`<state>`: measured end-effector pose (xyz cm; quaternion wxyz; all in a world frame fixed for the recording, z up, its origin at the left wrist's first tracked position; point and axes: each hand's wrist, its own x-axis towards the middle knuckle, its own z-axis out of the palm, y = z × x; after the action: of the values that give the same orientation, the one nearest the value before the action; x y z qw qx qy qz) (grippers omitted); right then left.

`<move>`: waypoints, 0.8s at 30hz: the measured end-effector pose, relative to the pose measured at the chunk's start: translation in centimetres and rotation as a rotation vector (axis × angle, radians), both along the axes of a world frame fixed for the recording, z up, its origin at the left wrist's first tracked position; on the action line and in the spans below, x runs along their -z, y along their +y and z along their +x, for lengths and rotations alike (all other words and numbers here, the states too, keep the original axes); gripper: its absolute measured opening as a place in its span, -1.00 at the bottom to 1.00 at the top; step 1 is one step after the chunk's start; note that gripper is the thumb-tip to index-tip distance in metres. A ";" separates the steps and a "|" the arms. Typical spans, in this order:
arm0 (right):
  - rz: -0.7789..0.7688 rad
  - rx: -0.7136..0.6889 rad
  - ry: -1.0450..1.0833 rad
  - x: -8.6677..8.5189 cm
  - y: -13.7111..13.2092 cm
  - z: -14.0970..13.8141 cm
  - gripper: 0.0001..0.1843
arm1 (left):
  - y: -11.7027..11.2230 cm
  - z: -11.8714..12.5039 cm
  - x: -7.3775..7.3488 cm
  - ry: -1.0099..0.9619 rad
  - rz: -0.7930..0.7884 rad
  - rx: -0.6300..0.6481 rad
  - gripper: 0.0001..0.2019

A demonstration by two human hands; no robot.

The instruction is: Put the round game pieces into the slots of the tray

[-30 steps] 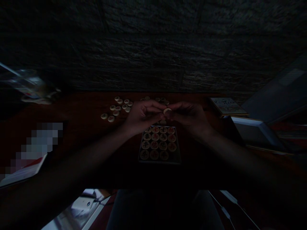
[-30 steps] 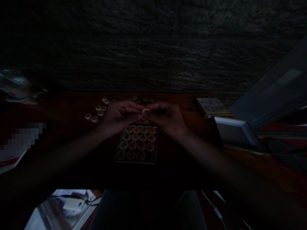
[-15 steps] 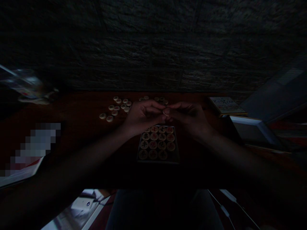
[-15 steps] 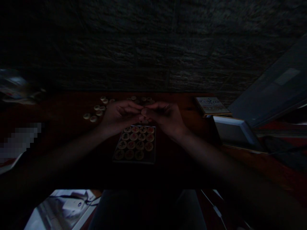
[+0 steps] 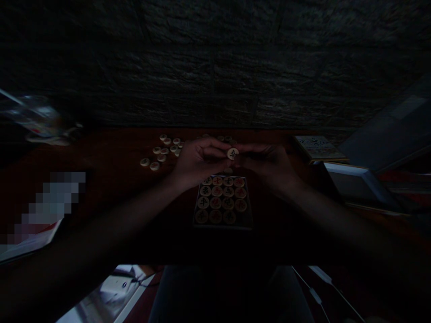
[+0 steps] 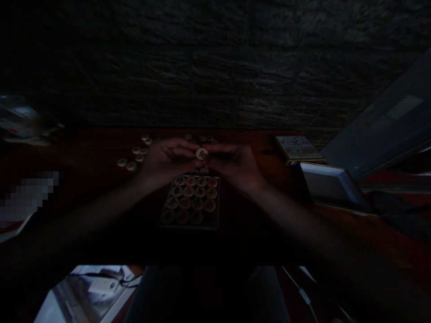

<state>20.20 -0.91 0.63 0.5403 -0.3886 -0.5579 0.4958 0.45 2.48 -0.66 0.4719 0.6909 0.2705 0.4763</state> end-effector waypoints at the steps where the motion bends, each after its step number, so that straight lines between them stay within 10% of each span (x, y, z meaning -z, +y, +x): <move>1: 0.004 -0.002 -0.004 0.0 0.0 0.0 -0.67 | 0.0 0.0 0.0 0.003 0.000 -0.004 -0.65; 24: 0.070 0.008 -0.045 0.3 -0.1 -0.1 -0.74 | -0.6 0.5 -0.5 -0.010 -0.051 -0.086 -0.77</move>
<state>20.08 -0.99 0.37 0.5431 -0.3826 -0.5853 0.4649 0.91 1.91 -0.16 0.4700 0.6640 0.3096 0.4923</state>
